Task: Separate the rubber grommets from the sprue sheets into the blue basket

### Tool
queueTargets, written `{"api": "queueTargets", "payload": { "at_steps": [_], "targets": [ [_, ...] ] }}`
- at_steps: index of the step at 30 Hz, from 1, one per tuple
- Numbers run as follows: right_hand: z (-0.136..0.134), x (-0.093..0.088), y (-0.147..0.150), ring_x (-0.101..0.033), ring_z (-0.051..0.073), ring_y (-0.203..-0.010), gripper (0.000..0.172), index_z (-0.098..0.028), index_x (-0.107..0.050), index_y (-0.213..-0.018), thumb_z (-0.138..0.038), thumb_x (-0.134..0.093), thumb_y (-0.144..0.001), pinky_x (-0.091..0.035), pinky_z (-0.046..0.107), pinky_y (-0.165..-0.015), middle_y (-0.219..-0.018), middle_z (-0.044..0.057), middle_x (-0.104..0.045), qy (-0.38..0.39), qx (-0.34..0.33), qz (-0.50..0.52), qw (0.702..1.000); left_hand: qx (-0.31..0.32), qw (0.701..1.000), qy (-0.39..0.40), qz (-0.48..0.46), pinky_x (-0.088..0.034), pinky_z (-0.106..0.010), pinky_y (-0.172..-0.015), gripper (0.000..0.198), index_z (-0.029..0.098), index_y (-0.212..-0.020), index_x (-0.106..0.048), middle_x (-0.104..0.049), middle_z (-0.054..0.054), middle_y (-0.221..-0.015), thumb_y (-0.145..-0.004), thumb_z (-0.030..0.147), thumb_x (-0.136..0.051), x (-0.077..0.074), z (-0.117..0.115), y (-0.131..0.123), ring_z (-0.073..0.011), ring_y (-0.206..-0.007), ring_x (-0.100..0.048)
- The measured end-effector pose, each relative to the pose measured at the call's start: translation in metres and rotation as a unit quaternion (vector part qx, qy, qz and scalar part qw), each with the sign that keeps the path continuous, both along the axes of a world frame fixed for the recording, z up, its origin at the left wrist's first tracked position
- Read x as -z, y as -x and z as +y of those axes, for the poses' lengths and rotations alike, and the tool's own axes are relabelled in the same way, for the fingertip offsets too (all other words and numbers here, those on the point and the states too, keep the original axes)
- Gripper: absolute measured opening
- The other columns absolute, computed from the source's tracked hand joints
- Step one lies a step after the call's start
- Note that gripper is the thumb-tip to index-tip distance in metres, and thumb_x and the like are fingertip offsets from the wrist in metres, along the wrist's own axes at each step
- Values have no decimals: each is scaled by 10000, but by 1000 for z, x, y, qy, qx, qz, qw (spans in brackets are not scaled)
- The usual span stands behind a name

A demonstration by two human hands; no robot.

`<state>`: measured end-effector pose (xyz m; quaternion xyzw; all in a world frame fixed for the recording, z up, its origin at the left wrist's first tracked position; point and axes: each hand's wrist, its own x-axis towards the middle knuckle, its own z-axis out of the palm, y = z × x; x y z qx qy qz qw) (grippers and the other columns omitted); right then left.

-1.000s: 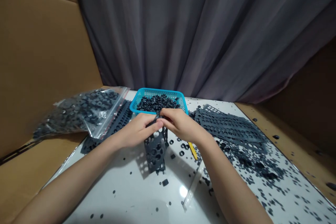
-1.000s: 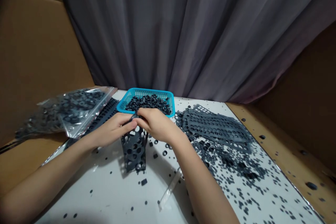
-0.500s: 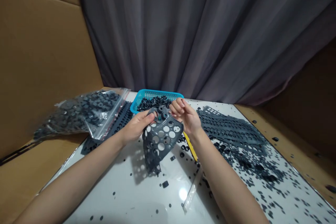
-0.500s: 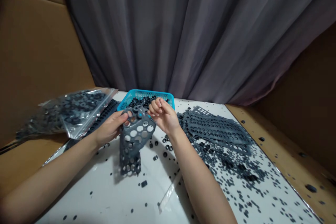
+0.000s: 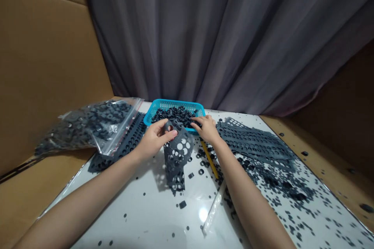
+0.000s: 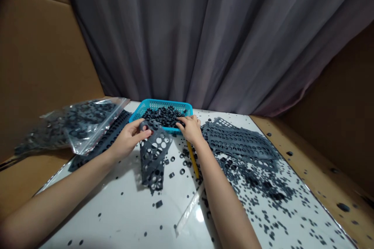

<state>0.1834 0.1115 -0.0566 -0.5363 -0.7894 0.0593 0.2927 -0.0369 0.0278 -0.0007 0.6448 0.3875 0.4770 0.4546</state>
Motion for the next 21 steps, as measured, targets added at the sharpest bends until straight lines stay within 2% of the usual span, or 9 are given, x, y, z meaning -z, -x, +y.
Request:
{"api": "queueTargets", "payload": {
  "at_steps": [2,4,6,8,9,11,13,15,21],
  "targets": [
    [-2,-5,2,-407,317,-1082,355,-248,-610,-1128,-429,-486,-848,-323,529,-850,-1205,129,-558,-3,5,-7,1000,-26,999,8,-30,-353,-199,-567,297,183,-697,-397,-421,60,-638,-736,345,-643,-1,-3,-3,-83,-593,-438],
    [-8,-19,7,-400,306,-1121,348,-231,-592,-1139,-398,-488,-853,-326,509,-882,-1264,129,-505,-37,-8,19,999,-18,998,34,-58,-368,-198,-572,280,204,-812,-394,-461,67,-671,-738,312,-641,-3,-6,-5,-85,-599,-467],
    [-20,-41,14,-462,255,-1059,262,-203,-608,-1042,-348,-487,-860,-348,442,-891,-1144,111,-561,-97,-50,88,990,-13,996,58,-61,-388,-207,-590,320,221,-936,-393,-509,63,-714,-740,285,-638,-6,-8,-6,-94,-623,-505],
    [-37,-64,22,-526,200,-887,172,-192,-593,-861,-322,-481,-865,-392,369,-819,-919,68,-595,-143,-97,170,970,-26,997,58,-36,-404,-220,-625,336,212,-991,-433,-543,46,-753,-732,262,-641,-9,-9,-6,-105,-663,-533],
    [-46,-75,26,-530,182,-813,161,-193,-572,-809,-313,-481,-865,-400,344,-774,-836,47,-587,-149,-125,190,962,-34,998,52,-20,-409,-226,-645,318,199,-989,-465,-555,37,-764,-729,254,-640,-10,-8,-6,-110,-683,-542],
    [-62,-91,34,-519,166,-738,153,-197,-548,-750,-315,-521,-843,-383,324,-734,-743,18,-574,-142,-185,161,959,-41,998,42,0,-415,-234,-661,257,177,-948,-516,-562,26,-757,-731,250,-632,-12,-8,-5,-120,-699,-547],
    [-73,-98,39,-510,167,-732,152,-198,-550,-742,-332,-571,-809,-350,325,-733,-714,8,-572,-141,-209,102,962,-38,999,33,-1,-416,-234,-649,223,168,-918,-537,-553,28,-730,-737,263,-627,-12,-8,-5,-121,-684,-539],
    [-78,-99,40,-504,176,-752,152,-199,-559,-776,-347,-595,-790,-321,329,-739,-725,10,-580,-143,-197,53,968,-29,999,31,-5,-415,-230,-637,220,163,-899,-550,-546,29,-717,-733,280,-635,-14,-8,-5,-118,-673,-529],
    [-83,-101,39,-505,181,-767,127,-189,-552,-820,-312,-522,-834,-288,319,-741,-760,24,-616,-103,-191,-23,976,11,998,55,-25,-410,-234,-622,197,155,-845,-559,-560,21,-683,-768,334,-586,-16,-7,-2,-116,-636,-513]
  ]
}}
